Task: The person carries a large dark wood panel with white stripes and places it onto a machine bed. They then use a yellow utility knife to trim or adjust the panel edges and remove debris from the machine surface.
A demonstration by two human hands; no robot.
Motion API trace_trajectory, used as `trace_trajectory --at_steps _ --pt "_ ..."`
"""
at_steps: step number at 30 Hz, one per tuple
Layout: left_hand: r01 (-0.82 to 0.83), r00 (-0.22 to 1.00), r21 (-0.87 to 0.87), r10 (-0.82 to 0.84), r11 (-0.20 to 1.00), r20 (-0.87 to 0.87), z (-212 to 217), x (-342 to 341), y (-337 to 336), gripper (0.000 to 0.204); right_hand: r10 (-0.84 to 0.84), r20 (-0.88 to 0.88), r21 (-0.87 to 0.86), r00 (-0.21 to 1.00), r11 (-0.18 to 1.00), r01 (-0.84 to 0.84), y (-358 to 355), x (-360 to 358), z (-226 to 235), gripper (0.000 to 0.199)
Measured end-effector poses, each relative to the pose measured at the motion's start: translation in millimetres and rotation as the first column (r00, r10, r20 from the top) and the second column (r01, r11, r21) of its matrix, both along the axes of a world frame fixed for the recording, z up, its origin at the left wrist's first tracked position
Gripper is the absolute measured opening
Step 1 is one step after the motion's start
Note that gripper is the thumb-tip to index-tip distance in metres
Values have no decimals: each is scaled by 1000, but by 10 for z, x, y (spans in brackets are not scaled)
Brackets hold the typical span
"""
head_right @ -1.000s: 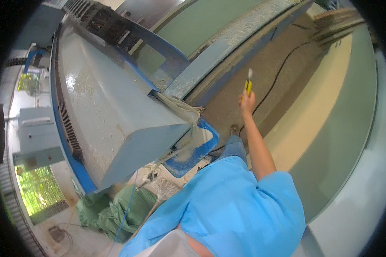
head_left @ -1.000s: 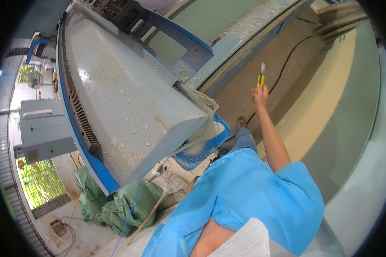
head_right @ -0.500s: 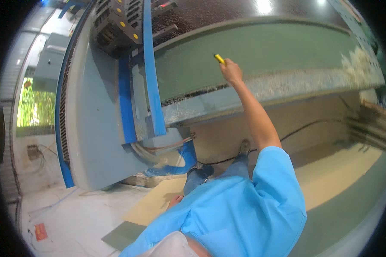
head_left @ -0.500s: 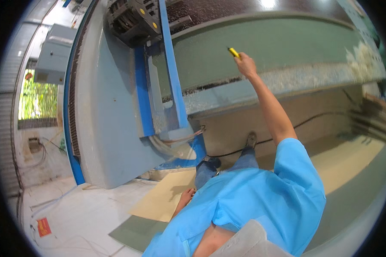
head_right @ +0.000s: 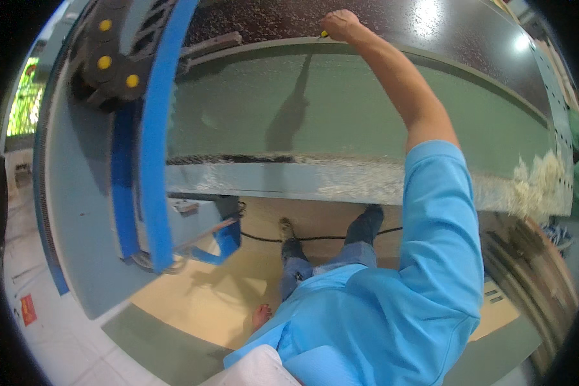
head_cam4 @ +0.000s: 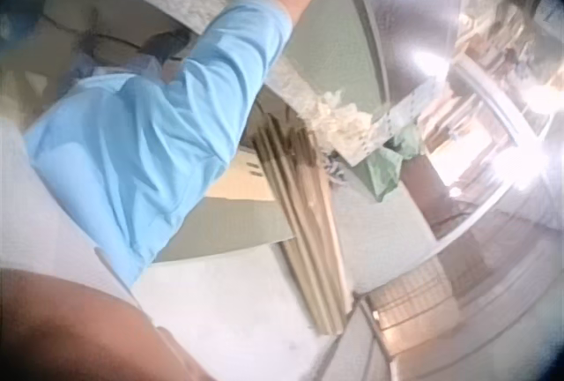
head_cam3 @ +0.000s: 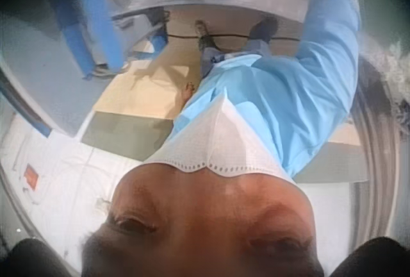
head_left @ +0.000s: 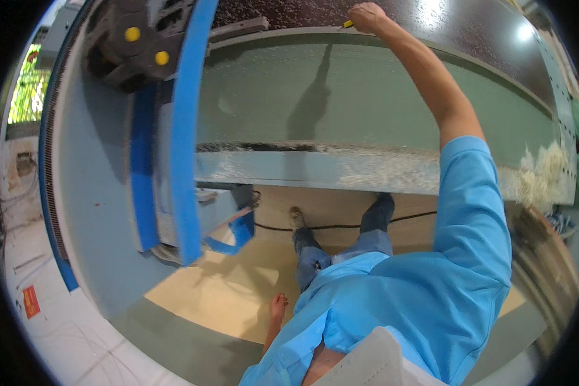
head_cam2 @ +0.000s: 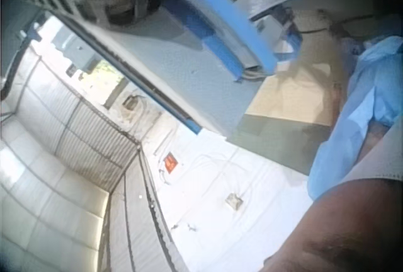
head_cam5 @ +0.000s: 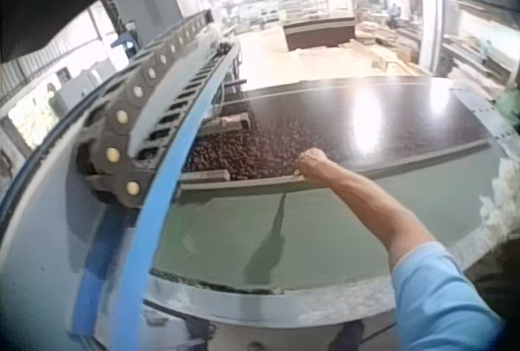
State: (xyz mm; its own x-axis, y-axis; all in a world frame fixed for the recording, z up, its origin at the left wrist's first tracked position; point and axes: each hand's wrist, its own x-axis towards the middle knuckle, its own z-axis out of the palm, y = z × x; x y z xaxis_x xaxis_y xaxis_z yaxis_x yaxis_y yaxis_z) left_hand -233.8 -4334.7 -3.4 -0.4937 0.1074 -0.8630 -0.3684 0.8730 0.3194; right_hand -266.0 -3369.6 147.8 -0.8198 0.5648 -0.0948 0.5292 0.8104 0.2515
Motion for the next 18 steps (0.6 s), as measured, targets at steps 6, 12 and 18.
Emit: trace_trajectory --at_steps 6,12,18 --pt "107 988 43 -111 993 107 69 1462 1010 29 174 107 -89 979 982 -164 569 718 -21 17" --pt "112 989 188 -92 976 -112 120 1688 2427 32 151 107 -53 983 988 -146 1129 1761 -136 13" --pt "184 969 156 -152 971 -195 358 2089 3193 35 196 131 -107 972 977 -183 1596 2847 -305 32"
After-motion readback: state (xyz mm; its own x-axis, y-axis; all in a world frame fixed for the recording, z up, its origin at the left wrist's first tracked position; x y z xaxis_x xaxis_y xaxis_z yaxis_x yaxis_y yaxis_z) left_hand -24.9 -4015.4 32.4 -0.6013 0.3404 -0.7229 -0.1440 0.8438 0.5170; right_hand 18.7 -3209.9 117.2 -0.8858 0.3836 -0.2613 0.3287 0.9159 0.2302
